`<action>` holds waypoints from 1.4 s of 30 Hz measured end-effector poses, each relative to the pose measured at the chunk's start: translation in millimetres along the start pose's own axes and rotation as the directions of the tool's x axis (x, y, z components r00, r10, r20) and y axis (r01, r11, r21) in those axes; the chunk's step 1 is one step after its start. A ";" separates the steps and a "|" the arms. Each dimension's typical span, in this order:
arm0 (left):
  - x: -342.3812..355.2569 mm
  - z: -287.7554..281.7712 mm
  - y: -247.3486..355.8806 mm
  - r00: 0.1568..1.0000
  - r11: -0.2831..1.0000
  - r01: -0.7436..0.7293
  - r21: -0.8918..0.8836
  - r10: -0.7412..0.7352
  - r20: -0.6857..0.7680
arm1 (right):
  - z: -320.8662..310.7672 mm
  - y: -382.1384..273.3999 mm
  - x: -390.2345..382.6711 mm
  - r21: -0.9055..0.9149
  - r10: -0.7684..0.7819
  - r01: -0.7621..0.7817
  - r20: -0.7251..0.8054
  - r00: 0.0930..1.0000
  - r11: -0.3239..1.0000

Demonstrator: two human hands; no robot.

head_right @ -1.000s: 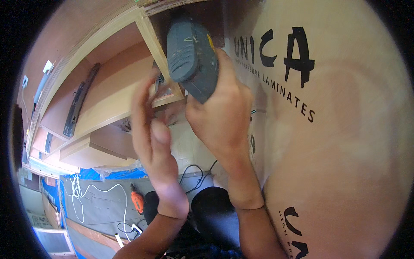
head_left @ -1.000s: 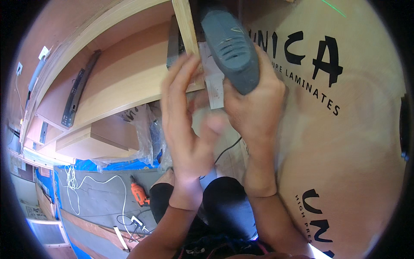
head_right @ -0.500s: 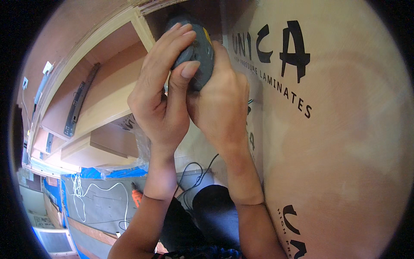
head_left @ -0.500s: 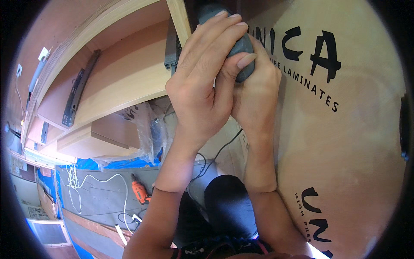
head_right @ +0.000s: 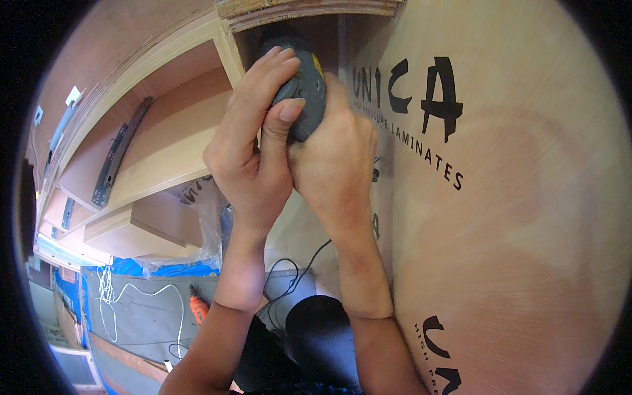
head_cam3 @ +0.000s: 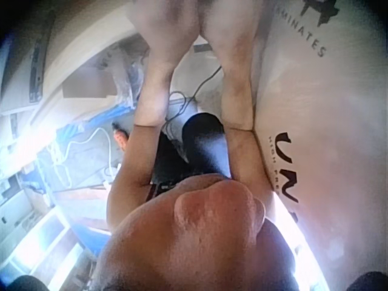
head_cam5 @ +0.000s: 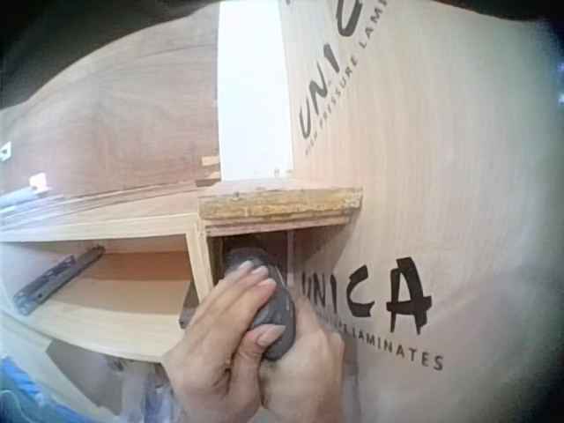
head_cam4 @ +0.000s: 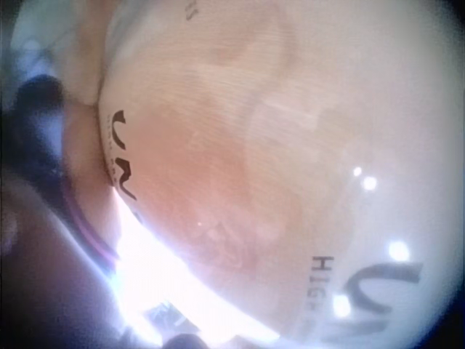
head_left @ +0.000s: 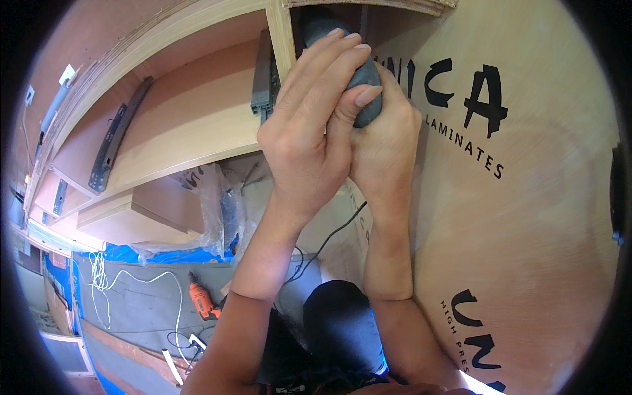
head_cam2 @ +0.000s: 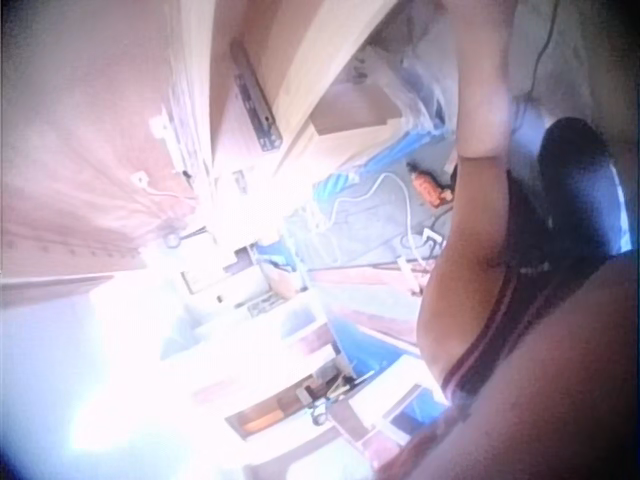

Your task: The person drills holes into the interior side and upper frame of a wooden cabinet using two different electric drills, changing the drill bit by hand between uses.

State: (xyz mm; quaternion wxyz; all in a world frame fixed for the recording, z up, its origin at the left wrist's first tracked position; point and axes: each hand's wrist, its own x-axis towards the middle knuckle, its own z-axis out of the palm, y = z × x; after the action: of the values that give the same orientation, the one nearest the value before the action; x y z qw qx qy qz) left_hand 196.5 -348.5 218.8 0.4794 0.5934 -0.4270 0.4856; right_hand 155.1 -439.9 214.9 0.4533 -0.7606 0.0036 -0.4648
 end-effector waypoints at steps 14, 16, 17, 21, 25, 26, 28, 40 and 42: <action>2.2 4.5 -2.5 0.999 1.000 0.007 -0.024 -0.008 -0.032 | 0.8 0.6 2.8 -0.030 0.061 -0.061 -0.003 0.998 0.998; 1.5 4.3 -3.3 1.000 1.000 -0.001 -0.023 0.000 -0.031 | 1.6 1.2 3.1 -0.025 0.061 -0.061 -0.005 0.998 0.998; -0.2 4.9 -3.6 0.999 1.000 0.002 -0.022 -0.003 -0.035 | 1.5 2.6 3.4 -0.040 0.047 -0.047 -0.007 0.999 0.998; 0.1 3.0 -4.5 0.998 0.999 0.019 -0.031 -0.021 -0.062 | 2.2 -4.5 3.1 -0.116 0.079 -0.080 -0.013 0.997 0.990; 6.3 9.6 -5.7 0.998 0.999 -0.019 -0.051 0.016 -0.055 | -2.6 -0.8 11.4 -0.098 0.034 -0.035 -0.012 0.999 0.995; 5.6 9.4 -4.9 0.999 0.999 -0.006 -0.040 0.004 -0.051 | -3.1 -1.4 11.2 -0.121 0.075 -0.072 0.016 0.997 0.990; 7.2 9.8 -3.3 0.999 0.999 -0.009 -0.038 0.007 -0.052 | -5.2 -3.6 12.5 -0.148 0.106 -0.100 0.028 0.994 0.984; -24.5 12.1 -8.0 0.999 1.000 -0.013 -0.010 0.014 0.047 | 4.5 36.1 -8.1 0.061 0.015 -0.014 -0.009 1.000 0.998; -21.8 10.8 -8.5 1.000 1.000 -0.002 0.008 0.002 0.021 | 4.8 31.3 -6.0 0.095 0.036 -0.038 0.016 0.999 0.995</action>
State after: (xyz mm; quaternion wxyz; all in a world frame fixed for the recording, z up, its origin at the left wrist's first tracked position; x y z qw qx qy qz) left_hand 203.0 -356.7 195.2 0.4718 0.5999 -0.4306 0.4817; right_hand 168.1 -452.5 188.2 0.4977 -0.7410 -0.0078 -0.4506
